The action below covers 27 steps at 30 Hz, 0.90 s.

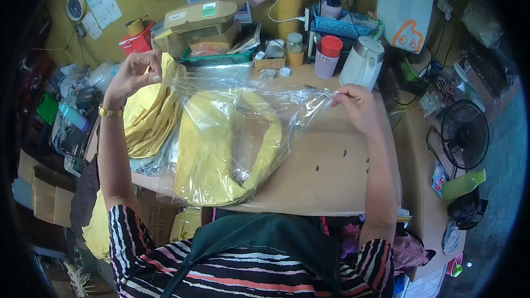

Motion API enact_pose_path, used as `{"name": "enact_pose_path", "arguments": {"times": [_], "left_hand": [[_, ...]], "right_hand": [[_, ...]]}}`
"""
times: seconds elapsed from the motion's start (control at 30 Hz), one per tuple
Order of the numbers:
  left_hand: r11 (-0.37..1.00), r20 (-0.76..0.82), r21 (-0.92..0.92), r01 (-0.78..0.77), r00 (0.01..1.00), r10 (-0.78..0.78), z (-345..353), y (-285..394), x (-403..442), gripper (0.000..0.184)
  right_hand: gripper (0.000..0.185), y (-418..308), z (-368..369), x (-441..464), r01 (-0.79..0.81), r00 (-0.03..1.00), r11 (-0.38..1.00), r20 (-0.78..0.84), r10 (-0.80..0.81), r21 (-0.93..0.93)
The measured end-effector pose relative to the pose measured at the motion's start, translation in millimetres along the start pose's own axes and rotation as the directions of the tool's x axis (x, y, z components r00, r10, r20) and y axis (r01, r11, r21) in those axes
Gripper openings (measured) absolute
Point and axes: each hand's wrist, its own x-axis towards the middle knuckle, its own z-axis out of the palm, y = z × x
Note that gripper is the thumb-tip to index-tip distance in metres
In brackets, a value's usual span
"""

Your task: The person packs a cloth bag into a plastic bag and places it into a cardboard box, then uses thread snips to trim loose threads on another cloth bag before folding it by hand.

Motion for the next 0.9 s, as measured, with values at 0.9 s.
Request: {"name": "enact_pose_path", "arguments": {"times": [0.9], "left_hand": [[0.889, -0.233, 0.427, 0.164, 0.97, -0.066, -1, -6, -5, 0.028]], "right_hand": [[0.017, -28, -32, 10, 0.119, 0.991, 0.989, 0.079, -0.113, -0.085]]}}
